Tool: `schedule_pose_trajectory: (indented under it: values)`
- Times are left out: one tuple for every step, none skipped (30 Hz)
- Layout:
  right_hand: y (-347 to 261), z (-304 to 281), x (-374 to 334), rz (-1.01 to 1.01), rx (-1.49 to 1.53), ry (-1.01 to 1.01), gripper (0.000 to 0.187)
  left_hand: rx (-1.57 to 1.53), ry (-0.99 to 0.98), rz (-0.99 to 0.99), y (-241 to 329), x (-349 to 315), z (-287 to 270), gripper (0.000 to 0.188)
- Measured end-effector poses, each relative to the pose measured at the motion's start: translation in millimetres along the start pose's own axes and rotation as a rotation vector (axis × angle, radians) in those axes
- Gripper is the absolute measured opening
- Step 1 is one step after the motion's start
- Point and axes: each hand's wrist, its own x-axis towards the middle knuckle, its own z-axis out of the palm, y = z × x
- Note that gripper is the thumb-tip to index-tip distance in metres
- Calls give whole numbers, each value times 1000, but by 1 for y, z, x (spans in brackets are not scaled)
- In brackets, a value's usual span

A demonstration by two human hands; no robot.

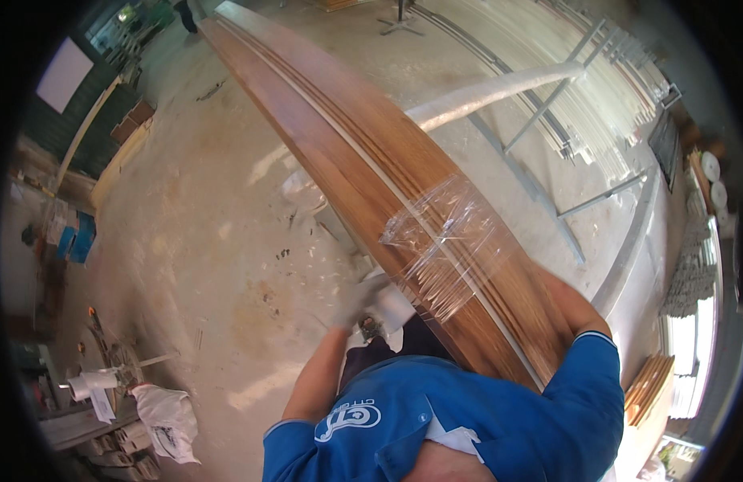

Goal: The person uses a handheld tool to apply a black strip along the edge of a long wooden plank, then wraps the plank with clear plastic film. The person coils the tool's cable and places it in a white bag before wrapping the plank.

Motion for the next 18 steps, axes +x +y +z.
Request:
schedule_pose_trajectory:
  values:
    - [-21,-22,2,2,-88,-51,87,-157,51,34,21,-39,-29,39]
    - [-47,-46,1,9,-225,-115,89,-235,150,119,43,-76,-50,37]
    - [-75,-72,-4,-51,-55,-44,92,-411,239,177,68,-107,-75,45]
    - [-104,-96,-10,-190,101,62,100,-670,230,316,89,-130,-85,61]
    - [-134,-111,-27,-425,97,63,98,-784,280,413,112,-149,-93,74]
    - [-161,-120,-41,-594,90,72,97,-782,261,520,137,-158,-93,74]
    - [-185,-113,-55,-597,26,45,95,-685,213,624,162,-158,-83,74]
    - [-201,-104,-69,-593,-22,33,93,-572,170,722,187,-150,-67,73]
    - [-210,-106,-73,-604,-51,-28,90,-423,77,741,209,-135,-46,73]
    - [-208,-103,-71,-512,-97,56,83,-343,78,877,227,-116,-23,73]
    - [-198,-100,-66,-486,-82,263,76,-230,18,956,241,-97,-6,72]
    - [-180,-109,-58,-538,-50,466,68,-144,9,1034,250,-77,1,72]
    - [-152,-127,-50,-546,-96,663,61,-58,4,1100,250,-57,4,71]
    - [-119,-140,-39,-551,-179,814,54,-77,29,1057,244,-41,-6,69]
    - [-82,-148,-25,-506,-370,926,48,-214,177,1078,232,-20,-18,67]
    - [-43,-143,-14,-423,-554,909,45,-465,357,982,215,1,-30,63]
    - [-6,-126,-1,-297,-708,876,42,-365,523,754,183,16,-32,58]
    - [26,-94,17,-418,-834,835,35,-292,547,545,146,32,-26,56]
